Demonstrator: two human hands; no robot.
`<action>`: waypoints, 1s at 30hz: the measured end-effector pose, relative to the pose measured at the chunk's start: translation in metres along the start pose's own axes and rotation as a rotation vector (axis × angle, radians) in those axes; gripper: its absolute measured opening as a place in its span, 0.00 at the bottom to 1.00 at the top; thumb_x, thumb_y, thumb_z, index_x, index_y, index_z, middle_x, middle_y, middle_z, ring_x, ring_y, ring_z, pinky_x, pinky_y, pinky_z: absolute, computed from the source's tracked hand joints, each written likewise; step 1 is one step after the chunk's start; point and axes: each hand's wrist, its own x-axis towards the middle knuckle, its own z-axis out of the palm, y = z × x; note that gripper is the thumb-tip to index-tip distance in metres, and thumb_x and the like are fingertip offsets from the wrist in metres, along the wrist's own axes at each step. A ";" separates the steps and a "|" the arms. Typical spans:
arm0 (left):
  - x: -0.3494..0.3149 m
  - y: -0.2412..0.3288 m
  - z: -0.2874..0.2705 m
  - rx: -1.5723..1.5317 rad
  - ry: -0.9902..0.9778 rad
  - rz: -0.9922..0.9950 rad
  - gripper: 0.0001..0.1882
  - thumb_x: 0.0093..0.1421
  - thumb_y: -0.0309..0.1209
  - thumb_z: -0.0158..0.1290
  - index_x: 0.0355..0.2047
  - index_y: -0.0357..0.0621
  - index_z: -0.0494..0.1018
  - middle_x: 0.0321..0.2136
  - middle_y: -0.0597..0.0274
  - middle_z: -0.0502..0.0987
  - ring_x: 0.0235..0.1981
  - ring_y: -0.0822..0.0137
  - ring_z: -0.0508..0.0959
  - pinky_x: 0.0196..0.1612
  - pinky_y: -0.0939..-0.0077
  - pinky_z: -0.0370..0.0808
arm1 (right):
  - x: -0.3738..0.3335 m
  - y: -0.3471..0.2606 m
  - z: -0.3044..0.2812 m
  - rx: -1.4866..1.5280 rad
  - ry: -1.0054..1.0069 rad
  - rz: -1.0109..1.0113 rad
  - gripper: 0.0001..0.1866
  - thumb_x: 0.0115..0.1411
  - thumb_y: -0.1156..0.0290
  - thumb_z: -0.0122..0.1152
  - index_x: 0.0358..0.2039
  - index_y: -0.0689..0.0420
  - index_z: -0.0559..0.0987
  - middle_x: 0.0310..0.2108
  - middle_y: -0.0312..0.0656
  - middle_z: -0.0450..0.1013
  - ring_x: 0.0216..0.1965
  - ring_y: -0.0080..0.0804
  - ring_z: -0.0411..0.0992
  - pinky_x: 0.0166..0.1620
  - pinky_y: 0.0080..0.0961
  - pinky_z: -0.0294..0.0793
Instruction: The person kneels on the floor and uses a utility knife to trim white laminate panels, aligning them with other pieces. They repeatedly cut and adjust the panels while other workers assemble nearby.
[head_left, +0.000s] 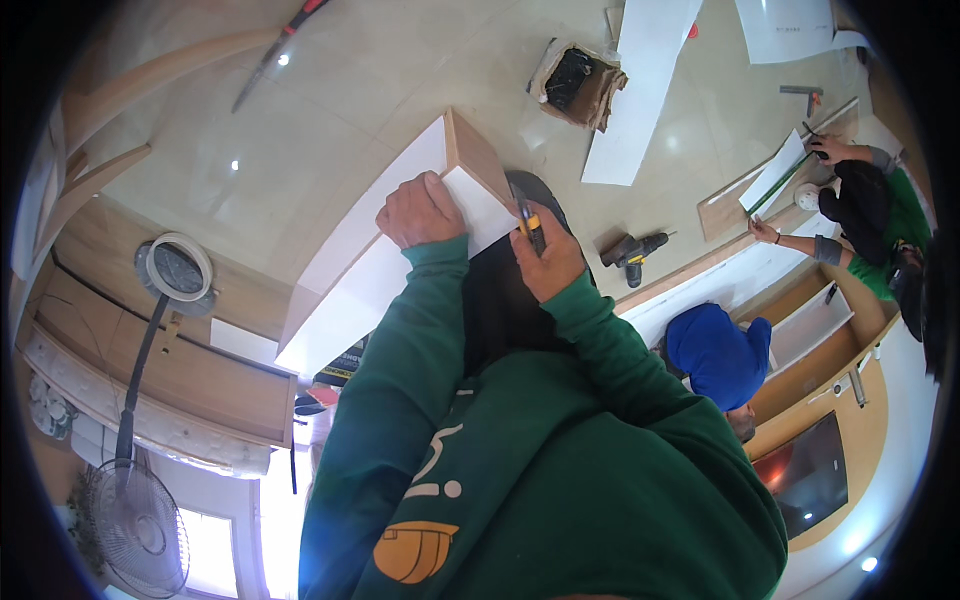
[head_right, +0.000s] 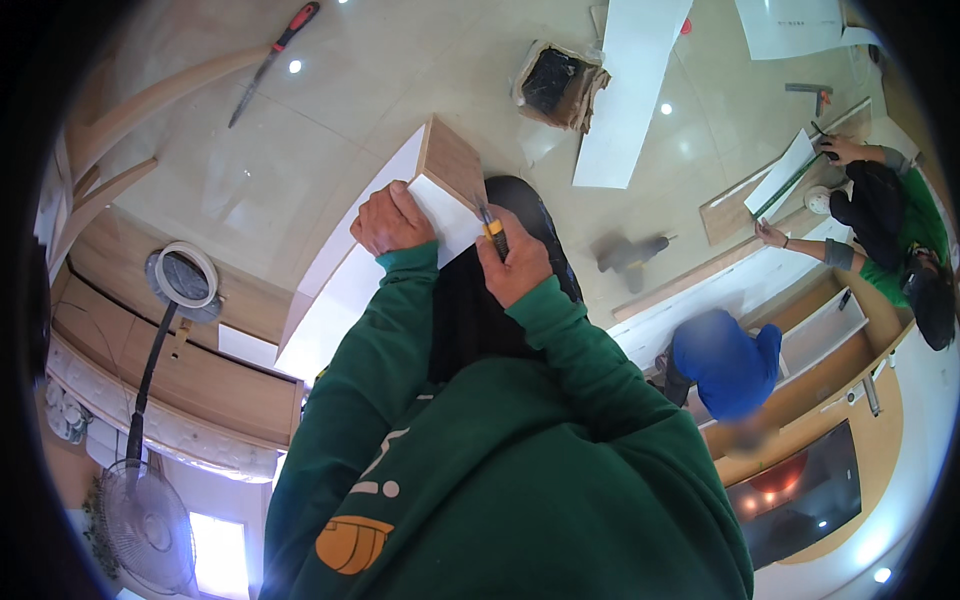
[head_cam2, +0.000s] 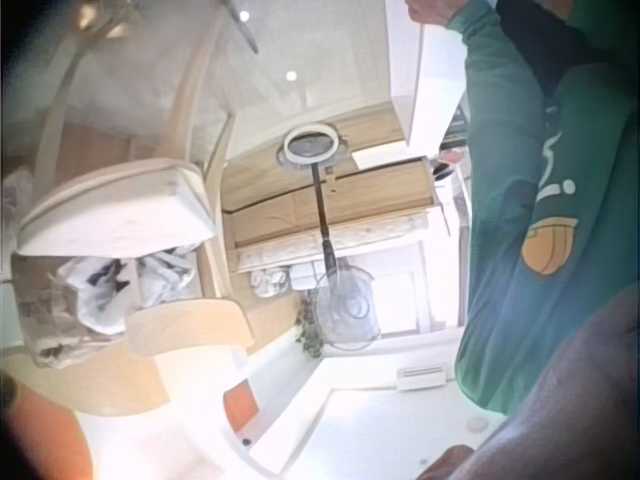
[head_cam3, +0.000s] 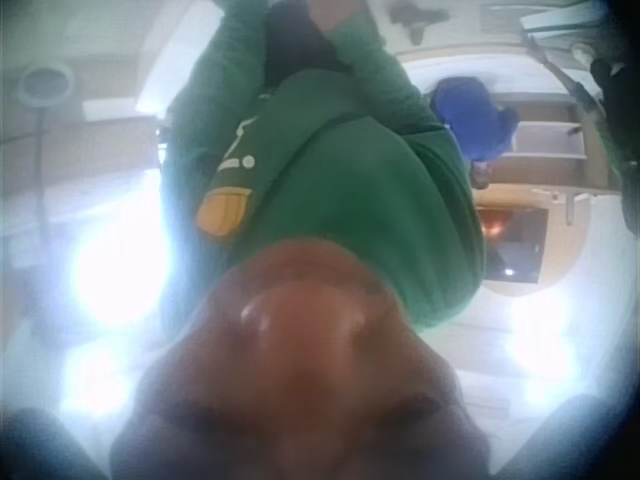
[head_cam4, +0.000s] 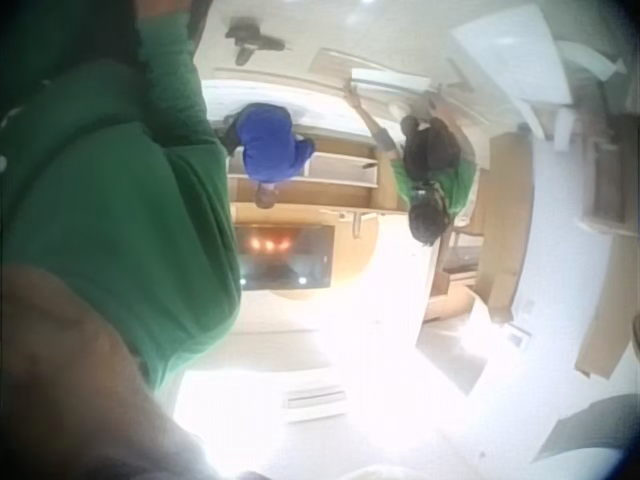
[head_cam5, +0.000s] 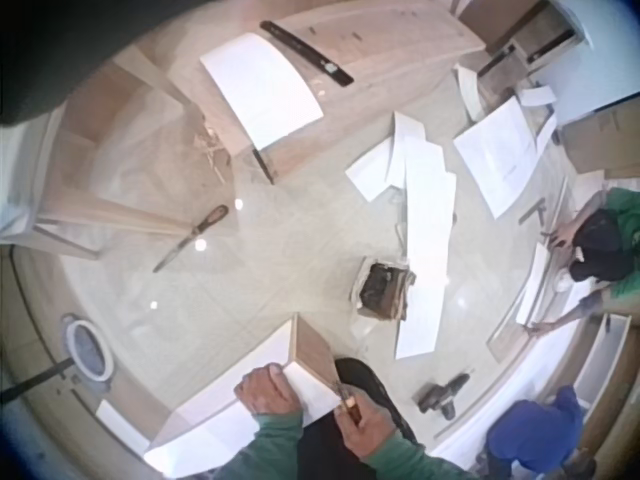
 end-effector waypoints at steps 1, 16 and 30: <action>0.000 0.000 0.000 0.010 -0.006 -0.003 0.13 0.63 0.34 0.44 0.27 0.45 0.76 0.24 0.62 0.75 0.30 0.59 0.73 0.42 0.63 0.63 | 0.001 0.008 -0.005 0.025 -0.012 0.040 0.19 0.61 0.69 0.55 0.52 0.58 0.70 0.33 0.47 0.76 0.29 0.37 0.73 0.35 0.29 0.73; -0.001 -0.002 0.000 0.033 -0.025 -0.014 0.12 0.62 0.34 0.45 0.28 0.45 0.76 0.24 0.63 0.75 0.31 0.60 0.73 0.41 0.62 0.63 | 0.010 -0.003 0.005 0.018 -0.091 -0.049 0.18 0.62 0.70 0.52 0.51 0.60 0.68 0.28 0.46 0.74 0.27 0.34 0.72 0.31 0.28 0.72; 0.000 0.000 0.000 0.036 -0.008 0.005 0.13 0.63 0.33 0.44 0.27 0.44 0.76 0.24 0.62 0.75 0.30 0.59 0.73 0.41 0.63 0.63 | -0.010 -0.008 -0.001 -0.642 -0.125 -0.074 0.10 0.63 0.67 0.49 0.41 0.59 0.66 0.35 0.50 0.73 0.30 0.50 0.75 0.32 0.41 0.76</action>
